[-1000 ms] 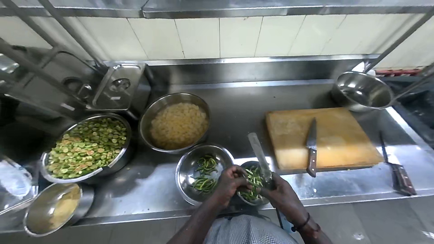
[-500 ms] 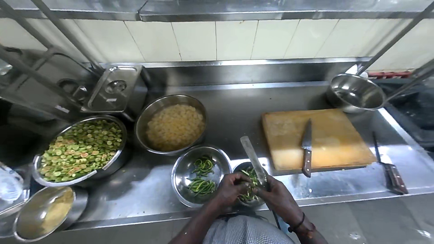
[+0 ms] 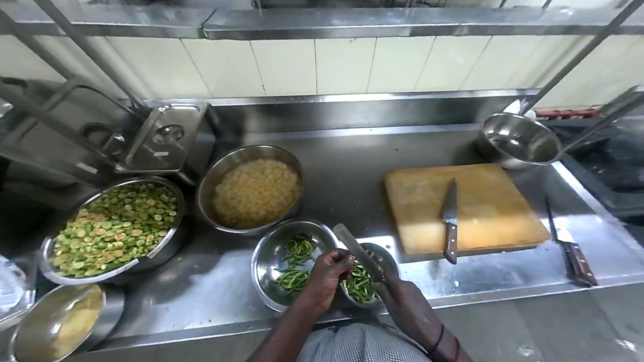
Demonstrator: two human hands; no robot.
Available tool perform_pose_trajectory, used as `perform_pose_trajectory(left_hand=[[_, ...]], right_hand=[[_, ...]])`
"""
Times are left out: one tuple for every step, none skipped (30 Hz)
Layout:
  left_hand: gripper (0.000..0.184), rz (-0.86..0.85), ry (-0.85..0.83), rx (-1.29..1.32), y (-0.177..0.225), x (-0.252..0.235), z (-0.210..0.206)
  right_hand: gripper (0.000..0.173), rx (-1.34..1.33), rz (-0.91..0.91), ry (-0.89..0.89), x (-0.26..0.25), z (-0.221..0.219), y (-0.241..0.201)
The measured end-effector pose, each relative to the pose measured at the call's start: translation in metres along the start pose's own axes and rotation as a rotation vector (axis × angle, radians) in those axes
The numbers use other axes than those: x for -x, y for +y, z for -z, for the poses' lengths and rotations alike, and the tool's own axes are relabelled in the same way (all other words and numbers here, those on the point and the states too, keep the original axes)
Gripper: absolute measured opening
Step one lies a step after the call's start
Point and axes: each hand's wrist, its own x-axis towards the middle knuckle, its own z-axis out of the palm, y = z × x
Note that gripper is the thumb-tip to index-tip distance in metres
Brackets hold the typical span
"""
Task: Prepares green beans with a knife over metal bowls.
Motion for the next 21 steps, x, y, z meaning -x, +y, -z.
perform_pose_trajectory(left_hand=[[0.005,0.000,0.001,0.003,0.000,0.001,-0.001],[0.004,-0.004,0.002,0.000,0.001,0.001,-0.001],[0.004,-0.013,0.006,-0.009,0.001,0.002,-0.002],[0.004,-0.021,0.010,-0.026,0.000,0.002,-0.002],[0.005,-0.026,0.012,-0.050,0.000,0.002,-0.003],[0.007,-0.025,0.018,-0.078,0.000,0.002,-0.004],[0.009,-0.020,0.026,-0.099,0.000,0.002,-0.006],[0.010,-0.015,0.030,-0.106,-0.001,0.002,-0.006],[0.011,-0.009,0.032,-0.103,-0.001,0.001,-0.006],[0.012,-0.001,0.031,-0.096,-0.002,0.001,-0.006],[0.011,0.016,0.024,-0.089,-0.002,0.000,-0.006],[0.008,0.040,0.008,-0.085,-0.002,0.000,-0.007],[0.006,0.068,-0.016,-0.085,-0.001,0.001,-0.007],[0.007,0.091,-0.041,-0.084,-0.001,0.002,-0.009],[0.007,0.103,-0.063,-0.084,-0.002,0.003,-0.010],[0.007,0.107,-0.082,-0.077,-0.003,0.003,-0.011],[0.008,0.104,-0.102,-0.068,-0.004,0.003,-0.011],[0.011,0.094,-0.119,-0.051,-0.006,0.002,-0.010],[0.016,0.084,-0.138,-0.025,-0.007,0.002,-0.010],[0.021,0.081,-0.150,0.014,-0.008,0.002,-0.008],[0.020,0.083,-0.140,0.049,-0.008,0.002,-0.007]], right_hand=[[0.038,0.027,-0.007,0.006,0.001,0.001,-0.002],[0.039,0.056,-0.017,0.008,0.001,0.001,-0.004],[0.039,0.083,-0.029,0.009,0.002,0.001,-0.007],[0.039,0.105,-0.044,0.002,0.002,0.002,-0.010],[0.039,0.125,-0.054,-0.003,0.002,0.003,-0.012],[0.039,0.144,-0.062,-0.014,0.003,0.003,-0.015],[0.039,0.160,-0.069,-0.029,0.003,0.005,-0.018],[0.039,0.168,-0.065,-0.039,0.003,0.005,-0.019],[0.039,0.166,-0.057,-0.046,0.002,0.005,-0.019],[0.039,0.161,-0.051,-0.055,0.001,0.004,-0.019],[0.039,0.150,-0.048,-0.069,0.001,0.004,-0.019],[0.040,0.142,-0.049,-0.085,0.000,0.004,-0.020],[0.040,0.140,-0.047,-0.096,-0.001,0.002,-0.020],[0.040,0.143,-0.041,-0.105,-0.002,0.001,-0.020],[0.041,0.150,-0.030,-0.108,-0.003,-0.001,-0.020],[0.041,0.156,-0.026,-0.110,-0.003,-0.002,-0.020],[0.041,0.152,-0.027,-0.105,-0.003,-0.002,-0.019],[0.040,0.135,-0.031,-0.088,-0.003,-0.002,-0.019],[0.039,0.107,-0.037,-0.060,-0.003,-0.002,-0.018],[0.039,0.077,-0.043,-0.025,-0.002,-0.002,-0.017],[0.039,0.049,-0.048,0.012,-0.002,-0.003,-0.015]])
